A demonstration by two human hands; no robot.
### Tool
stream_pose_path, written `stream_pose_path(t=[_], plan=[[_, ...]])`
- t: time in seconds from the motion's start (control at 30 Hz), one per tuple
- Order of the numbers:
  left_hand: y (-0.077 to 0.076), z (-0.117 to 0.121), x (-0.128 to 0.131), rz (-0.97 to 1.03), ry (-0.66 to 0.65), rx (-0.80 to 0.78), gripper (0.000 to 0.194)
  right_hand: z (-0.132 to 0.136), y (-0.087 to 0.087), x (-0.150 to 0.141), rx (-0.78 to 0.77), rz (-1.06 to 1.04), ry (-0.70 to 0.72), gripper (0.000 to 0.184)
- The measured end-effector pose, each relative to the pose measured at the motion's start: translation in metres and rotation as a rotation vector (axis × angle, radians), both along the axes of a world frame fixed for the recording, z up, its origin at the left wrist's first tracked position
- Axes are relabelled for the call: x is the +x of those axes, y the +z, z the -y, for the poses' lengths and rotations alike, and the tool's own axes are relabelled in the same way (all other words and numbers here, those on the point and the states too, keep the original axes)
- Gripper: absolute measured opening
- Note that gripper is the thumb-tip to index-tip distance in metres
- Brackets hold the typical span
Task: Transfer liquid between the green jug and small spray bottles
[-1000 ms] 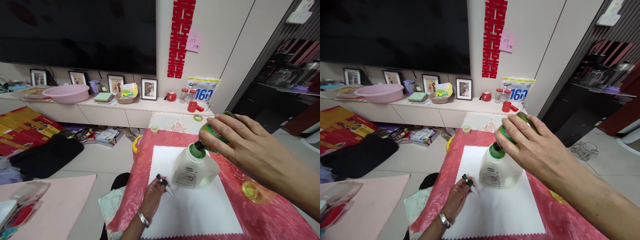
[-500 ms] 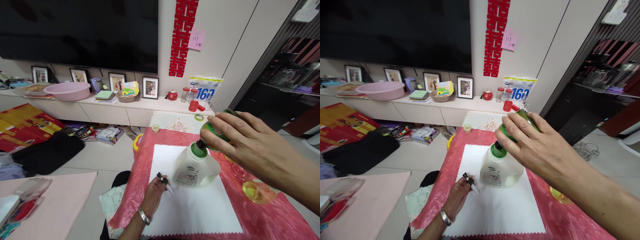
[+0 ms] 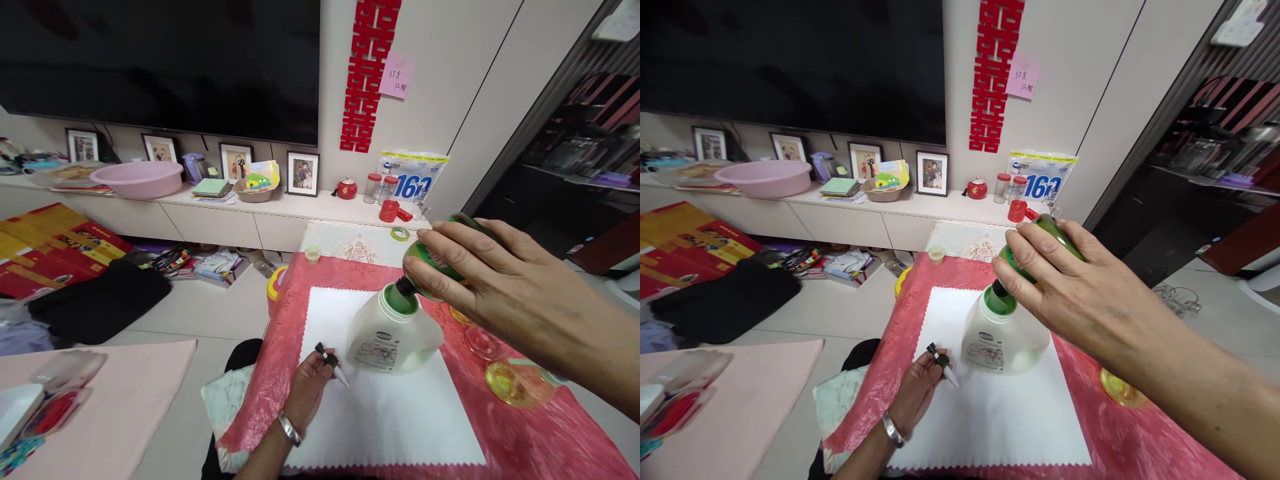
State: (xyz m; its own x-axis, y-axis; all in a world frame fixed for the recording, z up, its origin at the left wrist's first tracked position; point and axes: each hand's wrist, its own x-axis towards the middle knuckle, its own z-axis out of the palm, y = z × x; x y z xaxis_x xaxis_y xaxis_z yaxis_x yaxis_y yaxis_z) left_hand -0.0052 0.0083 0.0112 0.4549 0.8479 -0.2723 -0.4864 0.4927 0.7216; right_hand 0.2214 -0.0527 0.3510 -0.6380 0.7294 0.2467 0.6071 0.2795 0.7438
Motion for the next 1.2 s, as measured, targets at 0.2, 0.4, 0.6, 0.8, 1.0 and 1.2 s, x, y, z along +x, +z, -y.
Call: stream_pose_path(t=[0.2, 0.4, 0.6, 0.8, 1.0, 1.2], plan=[[0.0010, -0.0005, 0.0007, -0.003, 0.006, -0.024, 0.044, -0.0010, 0.0032, -0.0019, -0.015, 0.012, 0.004, 0.045], [-0.0019, -0.0001, 0.0006, -0.004, 0.009, -0.025, 0.045, -0.0010, 0.0053, -0.0049, -0.035, 0.010, 0.001, 0.049], [-0.0021, -0.0005, 0.0004, 0.011, 0.008, -0.015, 0.042, -0.0015, 0.0046, -0.0052, -0.057, -0.012, 0.007, 0.050], [0.0007, -0.0002, 0.0007, 0.003, 0.007, -0.014, 0.042, -0.0029, 0.0049, -0.0045, -0.038, 0.022, 0.035, 0.048], [0.0017, 0.0000, 0.0013, 0.022, -0.002, -0.018, 0.042, -0.0043, 0.0044, -0.0056, -0.027, 0.034, 0.044, 0.043], [0.0017, 0.0002, 0.0007, 0.015, 0.010, -0.033, 0.044, -0.0052, 0.0052, -0.0089, -0.032, 0.036, 0.044, 0.046]])
